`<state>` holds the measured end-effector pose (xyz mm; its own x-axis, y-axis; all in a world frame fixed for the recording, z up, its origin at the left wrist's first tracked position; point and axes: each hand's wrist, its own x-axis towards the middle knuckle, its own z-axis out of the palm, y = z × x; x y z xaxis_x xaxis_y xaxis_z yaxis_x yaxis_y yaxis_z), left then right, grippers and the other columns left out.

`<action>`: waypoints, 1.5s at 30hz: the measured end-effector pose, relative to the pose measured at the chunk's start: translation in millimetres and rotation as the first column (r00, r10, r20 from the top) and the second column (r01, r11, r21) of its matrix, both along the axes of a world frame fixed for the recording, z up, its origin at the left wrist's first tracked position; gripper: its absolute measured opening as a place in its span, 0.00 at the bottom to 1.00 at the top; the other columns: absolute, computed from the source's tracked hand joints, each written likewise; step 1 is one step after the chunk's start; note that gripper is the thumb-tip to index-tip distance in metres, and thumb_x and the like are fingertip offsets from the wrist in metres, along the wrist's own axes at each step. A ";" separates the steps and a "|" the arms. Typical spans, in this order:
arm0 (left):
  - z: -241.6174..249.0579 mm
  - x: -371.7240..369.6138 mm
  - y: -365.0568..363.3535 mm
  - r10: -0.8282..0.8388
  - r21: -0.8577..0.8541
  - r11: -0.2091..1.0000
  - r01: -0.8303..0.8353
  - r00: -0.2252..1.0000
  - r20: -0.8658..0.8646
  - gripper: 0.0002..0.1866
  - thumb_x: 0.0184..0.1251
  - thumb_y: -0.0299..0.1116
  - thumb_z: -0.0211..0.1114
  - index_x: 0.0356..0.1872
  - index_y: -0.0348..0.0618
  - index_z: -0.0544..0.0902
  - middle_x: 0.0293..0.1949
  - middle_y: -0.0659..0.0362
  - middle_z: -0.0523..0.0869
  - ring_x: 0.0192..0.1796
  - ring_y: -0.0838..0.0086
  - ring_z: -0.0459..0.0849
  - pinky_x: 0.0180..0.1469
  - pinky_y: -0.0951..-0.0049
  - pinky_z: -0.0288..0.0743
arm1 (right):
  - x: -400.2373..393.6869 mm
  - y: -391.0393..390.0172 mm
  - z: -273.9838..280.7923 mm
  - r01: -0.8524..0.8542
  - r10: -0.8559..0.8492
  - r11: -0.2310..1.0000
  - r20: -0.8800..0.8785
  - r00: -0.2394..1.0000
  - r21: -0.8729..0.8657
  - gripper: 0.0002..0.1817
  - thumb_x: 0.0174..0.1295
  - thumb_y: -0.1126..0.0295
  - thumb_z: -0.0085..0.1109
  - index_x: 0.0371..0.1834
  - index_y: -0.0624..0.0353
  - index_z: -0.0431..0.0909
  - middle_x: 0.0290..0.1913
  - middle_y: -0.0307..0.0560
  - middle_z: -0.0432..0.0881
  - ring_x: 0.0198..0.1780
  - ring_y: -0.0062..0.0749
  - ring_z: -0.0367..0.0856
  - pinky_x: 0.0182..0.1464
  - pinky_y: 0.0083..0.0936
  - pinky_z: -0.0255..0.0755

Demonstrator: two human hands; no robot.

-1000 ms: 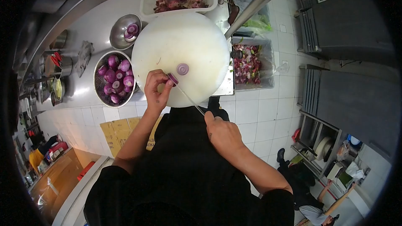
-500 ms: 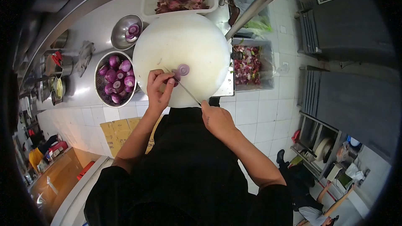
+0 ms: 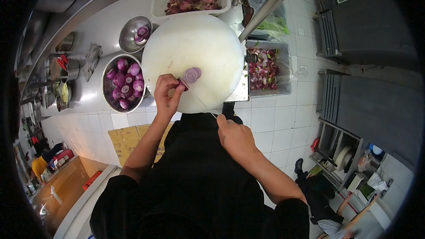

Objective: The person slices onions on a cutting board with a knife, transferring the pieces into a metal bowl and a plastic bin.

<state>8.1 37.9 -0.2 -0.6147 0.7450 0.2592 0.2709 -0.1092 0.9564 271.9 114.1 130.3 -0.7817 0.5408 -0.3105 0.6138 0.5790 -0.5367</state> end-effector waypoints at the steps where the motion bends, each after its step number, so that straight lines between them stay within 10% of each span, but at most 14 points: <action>1: 0.5 0.0 -0.4 -0.001 -0.006 1.000 0.001 1.000 -0.006 0.13 0.72 0.25 0.83 0.49 0.35 0.86 0.52 0.53 0.82 0.46 0.69 0.90 0.48 0.69 0.90 | 0.5 -1.2 4.0 0.001 -0.001 1.000 0.008 1.000 -0.006 0.07 0.76 0.73 0.62 0.48 0.59 0.72 0.30 0.57 0.85 0.32 0.63 0.89 0.34 0.58 0.82; 33: 7.8 0.7 2.1 0.020 -0.032 0.999 -0.017 0.996 0.090 0.10 0.74 0.20 0.80 0.49 0.33 0.87 0.50 0.54 0.82 0.45 0.70 0.90 0.48 0.71 0.91 | -31.7 2.7 -47.0 0.029 -0.004 0.980 0.126 0.992 -0.198 0.09 0.82 0.70 0.56 0.55 0.63 0.71 0.32 0.67 0.88 0.38 0.72 0.89 0.42 0.67 0.80; 45: 21.6 -8.6 -0.6 -0.105 -0.168 0.984 0.062 0.959 -0.262 0.12 0.75 0.19 0.77 0.56 0.39 0.91 0.52 0.51 0.82 0.47 0.65 0.89 0.48 0.67 0.88 | -26.1 15.6 -32.9 -0.029 0.042 0.990 0.092 0.995 -0.136 0.11 0.78 0.70 0.62 0.55 0.62 0.74 0.32 0.64 0.90 0.37 0.68 0.91 0.42 0.64 0.82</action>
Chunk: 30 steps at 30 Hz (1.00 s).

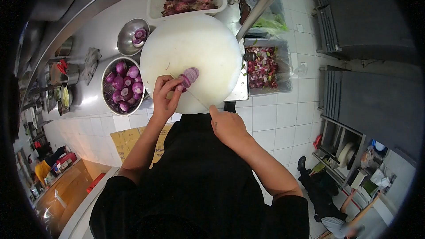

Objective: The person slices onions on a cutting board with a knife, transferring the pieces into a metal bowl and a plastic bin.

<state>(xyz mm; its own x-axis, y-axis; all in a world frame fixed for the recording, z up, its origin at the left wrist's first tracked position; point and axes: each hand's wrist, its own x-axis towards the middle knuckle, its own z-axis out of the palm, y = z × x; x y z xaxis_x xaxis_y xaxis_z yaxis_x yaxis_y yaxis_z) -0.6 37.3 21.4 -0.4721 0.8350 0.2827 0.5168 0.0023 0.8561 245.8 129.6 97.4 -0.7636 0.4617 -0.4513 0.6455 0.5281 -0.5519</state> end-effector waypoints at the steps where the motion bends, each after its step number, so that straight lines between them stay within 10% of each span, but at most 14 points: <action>1: 2.8 -1.4 -1.6 -0.011 -0.008 1.000 0.011 1.000 0.006 0.12 0.75 0.19 0.77 0.56 0.38 0.91 0.52 0.51 0.82 0.48 0.64 0.89 0.50 0.67 0.89 | 0.3 0.4 1.6 -0.003 0.003 1.000 -0.005 1.000 0.001 0.11 0.78 0.70 0.62 0.55 0.62 0.74 0.33 0.63 0.90 0.37 0.68 0.91 0.42 0.63 0.82; 30: 3.8 -10.8 -11.4 -0.012 -0.049 0.998 0.039 0.889 0.457 0.09 0.69 0.13 0.72 0.42 0.37 0.81 0.50 0.57 0.80 0.50 0.72 0.89 0.53 0.72 0.88 | -2.5 -23.3 4.4 0.010 0.009 0.986 -0.111 0.994 0.167 0.08 0.74 0.73 0.63 0.50 0.63 0.76 0.33 0.59 0.87 0.33 0.62 0.90 0.38 0.57 0.84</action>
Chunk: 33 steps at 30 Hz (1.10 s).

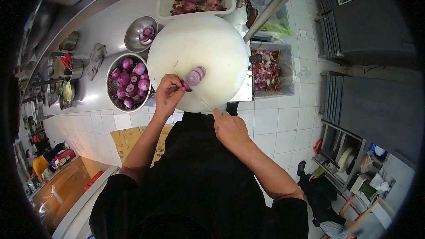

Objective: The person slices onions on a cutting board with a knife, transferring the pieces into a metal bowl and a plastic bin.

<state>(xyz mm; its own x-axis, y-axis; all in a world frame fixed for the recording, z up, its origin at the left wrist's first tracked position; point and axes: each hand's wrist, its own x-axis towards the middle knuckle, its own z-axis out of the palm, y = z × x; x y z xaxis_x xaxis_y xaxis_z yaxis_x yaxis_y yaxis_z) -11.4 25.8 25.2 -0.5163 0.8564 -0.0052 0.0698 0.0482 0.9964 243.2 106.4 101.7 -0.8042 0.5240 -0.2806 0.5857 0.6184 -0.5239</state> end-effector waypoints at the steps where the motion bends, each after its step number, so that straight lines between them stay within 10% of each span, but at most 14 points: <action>1: 0.3 0.2 -0.2 0.006 -0.008 1.000 -0.006 1.000 0.001 0.09 0.69 0.14 0.72 0.42 0.37 0.81 0.50 0.57 0.80 0.50 0.72 0.89 0.53 0.72 0.88 | 0.8 -1.8 0.2 0.005 -0.005 1.000 -0.013 1.000 0.010 0.08 0.74 0.73 0.63 0.50 0.63 0.77 0.33 0.58 0.87 0.33 0.61 0.90 0.38 0.56 0.84; 33: -6.1 2.9 -2.1 0.033 0.006 0.999 -0.033 0.999 0.008 0.09 0.69 0.13 0.71 0.42 0.36 0.80 0.50 0.57 0.79 0.50 0.73 0.85 0.53 0.73 0.86 | 20.4 -25.7 29.8 0.060 -0.059 0.998 -0.041 0.997 0.020 0.07 0.75 0.74 0.63 0.44 0.60 0.73 0.29 0.55 0.82 0.26 0.57 0.88 0.30 0.52 0.83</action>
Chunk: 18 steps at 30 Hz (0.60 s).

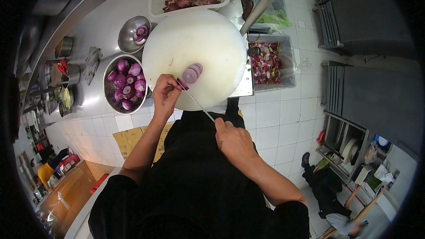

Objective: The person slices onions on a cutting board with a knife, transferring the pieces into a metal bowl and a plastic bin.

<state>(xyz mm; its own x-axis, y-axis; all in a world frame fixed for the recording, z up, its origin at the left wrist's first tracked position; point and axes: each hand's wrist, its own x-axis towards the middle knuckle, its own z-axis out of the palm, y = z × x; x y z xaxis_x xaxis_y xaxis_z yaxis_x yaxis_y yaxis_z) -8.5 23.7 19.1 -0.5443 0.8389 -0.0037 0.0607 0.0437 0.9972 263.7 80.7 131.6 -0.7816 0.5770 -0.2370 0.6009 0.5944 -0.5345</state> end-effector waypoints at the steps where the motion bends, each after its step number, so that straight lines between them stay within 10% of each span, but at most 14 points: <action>1: -0.4 0.0 0.0 0.001 0.000 1.000 -0.001 1.000 -0.005 0.09 0.69 0.13 0.71 0.42 0.36 0.80 0.50 0.57 0.79 0.50 0.73 0.85 0.53 0.73 0.86 | -0.1 -0.1 0.0 0.001 -0.001 1.000 -0.001 1.000 -0.002 0.07 0.75 0.74 0.63 0.44 0.60 0.73 0.29 0.55 0.82 0.26 0.57 0.88 0.30 0.52 0.83; 18: -6.8 -1.2 1.6 0.031 0.026 0.999 -0.032 0.998 0.062 0.08 0.70 0.14 0.70 0.41 0.36 0.81 0.48 0.59 0.81 0.46 0.76 0.87 0.51 0.75 0.86 | -14.4 0.7 -7.5 0.008 0.007 0.990 0.109 0.994 -0.137 0.04 0.78 0.74 0.55 0.47 0.61 0.71 0.32 0.59 0.85 0.33 0.62 0.90 0.37 0.56 0.84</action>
<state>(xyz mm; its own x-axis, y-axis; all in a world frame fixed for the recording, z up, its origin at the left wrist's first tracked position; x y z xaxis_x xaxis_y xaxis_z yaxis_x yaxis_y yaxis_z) -9.7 25.4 12.3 -0.5700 0.8215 -0.0156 -0.0015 0.0179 0.9998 249.3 81.4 124.1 -0.7466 0.5333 -0.3978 0.6602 0.5196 -0.5424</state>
